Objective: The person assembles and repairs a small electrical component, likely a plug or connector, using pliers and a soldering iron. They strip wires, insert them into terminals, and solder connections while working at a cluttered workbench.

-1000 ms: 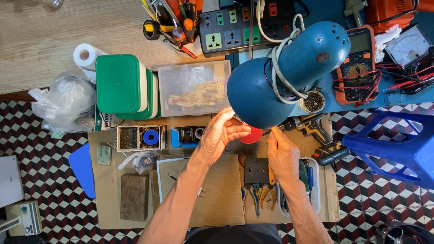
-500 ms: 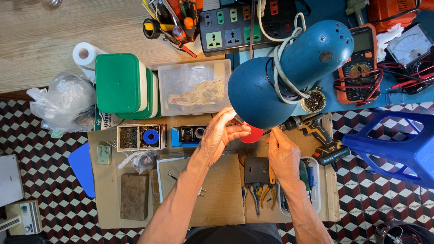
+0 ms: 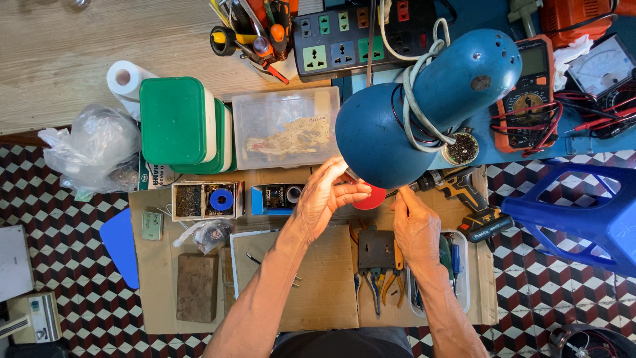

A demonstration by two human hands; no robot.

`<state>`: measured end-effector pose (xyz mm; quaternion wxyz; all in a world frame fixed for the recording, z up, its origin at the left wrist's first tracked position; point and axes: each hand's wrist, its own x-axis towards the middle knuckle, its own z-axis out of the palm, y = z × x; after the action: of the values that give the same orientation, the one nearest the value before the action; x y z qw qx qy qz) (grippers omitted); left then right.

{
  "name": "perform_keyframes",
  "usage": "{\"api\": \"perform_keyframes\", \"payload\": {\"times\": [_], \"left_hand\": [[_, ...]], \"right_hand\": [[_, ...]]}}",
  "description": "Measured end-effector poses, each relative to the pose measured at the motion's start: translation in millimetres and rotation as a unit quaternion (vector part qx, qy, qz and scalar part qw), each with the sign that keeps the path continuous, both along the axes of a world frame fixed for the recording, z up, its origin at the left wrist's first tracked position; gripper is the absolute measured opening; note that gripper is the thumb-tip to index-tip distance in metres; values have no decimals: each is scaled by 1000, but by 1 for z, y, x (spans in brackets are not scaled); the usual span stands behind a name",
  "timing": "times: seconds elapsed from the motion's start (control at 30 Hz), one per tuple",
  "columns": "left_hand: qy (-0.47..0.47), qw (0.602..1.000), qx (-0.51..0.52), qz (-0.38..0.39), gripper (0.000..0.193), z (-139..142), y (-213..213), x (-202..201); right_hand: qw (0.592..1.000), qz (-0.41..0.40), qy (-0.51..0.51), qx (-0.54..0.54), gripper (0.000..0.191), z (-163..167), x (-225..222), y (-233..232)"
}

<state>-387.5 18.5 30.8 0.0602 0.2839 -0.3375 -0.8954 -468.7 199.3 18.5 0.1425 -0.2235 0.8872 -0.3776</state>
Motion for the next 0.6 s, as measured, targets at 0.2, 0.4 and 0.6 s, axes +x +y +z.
{"api": "perform_keyframes", "payload": {"times": [0.2,0.4,0.6], "left_hand": [[2,1000,-2,1,42,-1,-1,0],[-23,1000,17,6,43,-3,-1,1],[-13,1000,15,4,46,-7,0,2]], "right_hand": [[1000,0,-5,4,26,0,-1,0],[1000,-3,-10,8,26,0,0,-1],[1000,-2,-11,11,26,1,0,-1]]}}
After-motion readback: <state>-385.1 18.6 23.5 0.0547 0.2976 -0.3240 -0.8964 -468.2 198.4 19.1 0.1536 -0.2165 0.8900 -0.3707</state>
